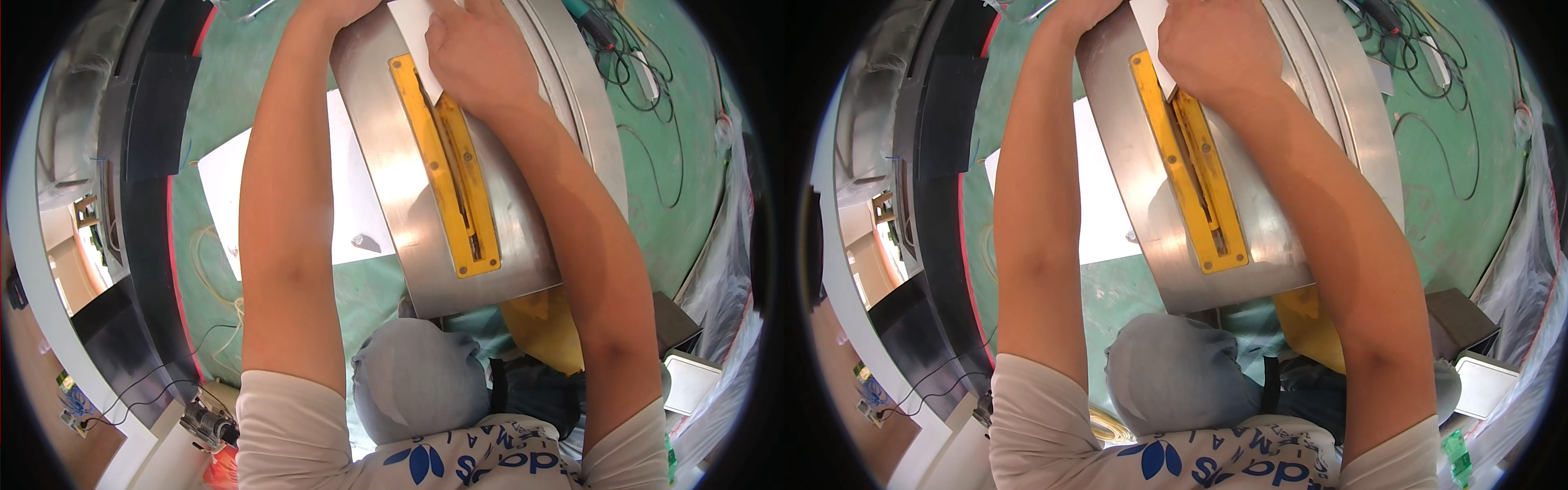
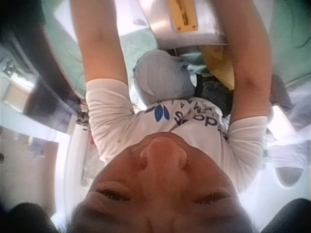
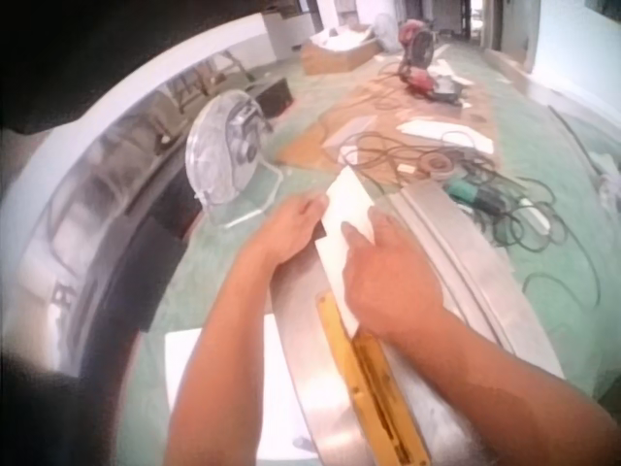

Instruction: Using a table saw and an angle grinder to shape and trim pieces of decorative molding for installation.

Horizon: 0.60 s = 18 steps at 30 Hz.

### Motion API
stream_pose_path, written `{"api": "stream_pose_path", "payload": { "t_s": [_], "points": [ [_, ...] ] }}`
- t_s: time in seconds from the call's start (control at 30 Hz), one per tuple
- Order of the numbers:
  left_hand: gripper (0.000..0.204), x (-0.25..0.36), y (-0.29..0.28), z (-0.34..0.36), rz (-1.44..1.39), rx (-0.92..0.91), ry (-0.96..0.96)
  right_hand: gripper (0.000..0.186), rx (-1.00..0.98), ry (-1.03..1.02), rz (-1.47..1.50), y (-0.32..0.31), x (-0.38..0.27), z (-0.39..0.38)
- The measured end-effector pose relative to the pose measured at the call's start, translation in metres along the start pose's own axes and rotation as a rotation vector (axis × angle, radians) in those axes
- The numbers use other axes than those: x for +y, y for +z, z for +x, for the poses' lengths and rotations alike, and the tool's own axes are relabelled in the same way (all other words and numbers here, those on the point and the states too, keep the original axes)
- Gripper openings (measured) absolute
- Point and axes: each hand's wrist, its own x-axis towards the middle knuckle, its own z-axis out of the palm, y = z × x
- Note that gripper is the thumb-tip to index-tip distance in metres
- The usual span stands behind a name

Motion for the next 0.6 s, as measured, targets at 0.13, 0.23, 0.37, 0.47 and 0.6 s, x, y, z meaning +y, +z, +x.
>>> {"api": "stream_pose_path", "payload": {
  "t_s": [0.13, 0.23, 0.37, 0.47, 0.6],
  "points": [
    [0.047, 0.009, 0.004, -0.005, -0.026, 0.014, -0.045, 0.043, 0.053, 0.195, 0.229, -0.003, -0.004, -0.002],
    [0.048, 0.012, 0.000, -0.004, 0.044, 0.006, -0.079, 0.044, 0.046, 0.219, 0.260, -0.008, -0.006, -0.002],
    [0.049, 0.011, 0.001, -0.003, 0.029, -0.008, -0.110, 0.043, 0.019, 0.225, 0.266, -0.010, -0.005, -0.002],
    [0.049, 0.003, 0.000, -0.001, 0.110, 0.039, -0.044, 0.043, 0.013, 0.225, 0.285, -0.009, -0.007, -0.002],
    [0.050, 0.004, 0.001, -0.001, 0.040, -0.016, -0.017, 0.044, 0.015, 0.246, 0.300, -0.009, -0.007, -0.004]
  ]
}}
